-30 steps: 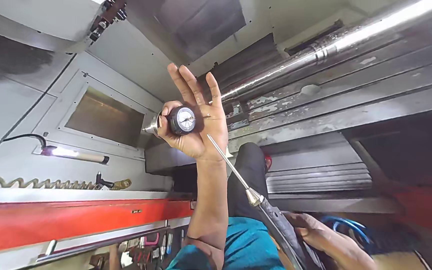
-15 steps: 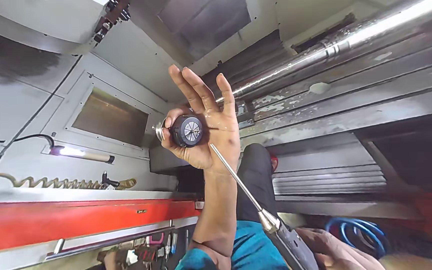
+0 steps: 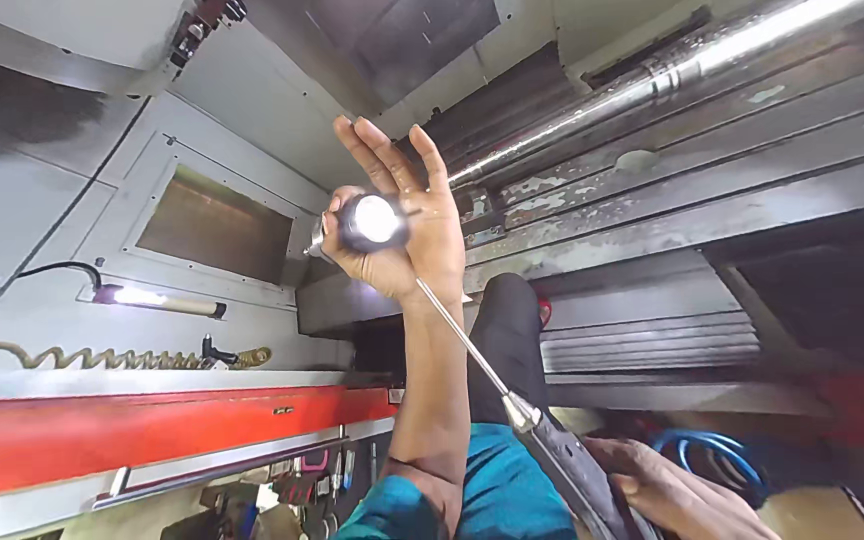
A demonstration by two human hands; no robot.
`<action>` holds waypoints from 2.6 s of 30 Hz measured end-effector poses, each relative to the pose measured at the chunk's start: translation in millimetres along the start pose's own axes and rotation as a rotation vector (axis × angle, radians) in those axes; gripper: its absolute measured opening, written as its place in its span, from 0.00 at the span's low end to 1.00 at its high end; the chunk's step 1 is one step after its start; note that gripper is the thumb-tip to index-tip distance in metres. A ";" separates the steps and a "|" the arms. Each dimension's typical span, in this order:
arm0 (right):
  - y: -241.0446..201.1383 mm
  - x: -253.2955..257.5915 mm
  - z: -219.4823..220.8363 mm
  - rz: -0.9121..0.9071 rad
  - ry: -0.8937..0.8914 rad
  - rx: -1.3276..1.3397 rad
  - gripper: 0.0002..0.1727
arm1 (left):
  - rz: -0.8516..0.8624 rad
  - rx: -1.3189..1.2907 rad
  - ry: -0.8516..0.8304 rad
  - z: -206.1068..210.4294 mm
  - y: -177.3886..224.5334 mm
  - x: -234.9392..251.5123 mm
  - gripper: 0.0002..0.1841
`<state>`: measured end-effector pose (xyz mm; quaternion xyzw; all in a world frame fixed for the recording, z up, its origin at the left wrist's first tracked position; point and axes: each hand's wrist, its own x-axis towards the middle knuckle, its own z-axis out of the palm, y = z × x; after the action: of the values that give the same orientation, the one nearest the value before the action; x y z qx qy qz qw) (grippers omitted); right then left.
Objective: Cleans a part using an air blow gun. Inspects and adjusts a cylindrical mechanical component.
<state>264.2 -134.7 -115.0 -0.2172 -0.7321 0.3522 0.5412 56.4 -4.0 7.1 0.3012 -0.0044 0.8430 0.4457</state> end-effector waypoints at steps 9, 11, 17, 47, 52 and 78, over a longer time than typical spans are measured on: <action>-4.0 6.2 -2.1 0.022 0.057 -0.160 0.12 | 0.102 0.138 0.139 -18.7 -1.7 5.7 0.20; -4.9 7.2 -3.6 0.031 0.065 -0.178 0.12 | 0.117 0.134 0.192 -13.5 -3.8 3.7 0.20; -5.7 9.1 -2.5 0.017 0.084 -0.157 0.13 | 0.080 0.111 0.134 -20.1 -4.7 2.4 0.18; -11.3 9.1 -3.3 0.012 0.151 -0.213 0.15 | 0.107 0.110 0.181 1.4 -14.4 -5.0 0.18; -13.2 12.5 -2.7 -0.007 0.145 -0.209 0.13 | 0.119 0.158 0.157 -1.6 -14.9 -6.4 0.17; -16.0 19.1 -8.6 0.108 0.160 -0.168 0.13 | 0.020 0.035 0.038 -3.2 -22.2 -7.5 0.14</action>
<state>267.3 -129.5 -89.4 -0.3281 -0.7007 0.2998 0.5580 74.6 4.7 -5.2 0.2930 0.0157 0.8528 0.4321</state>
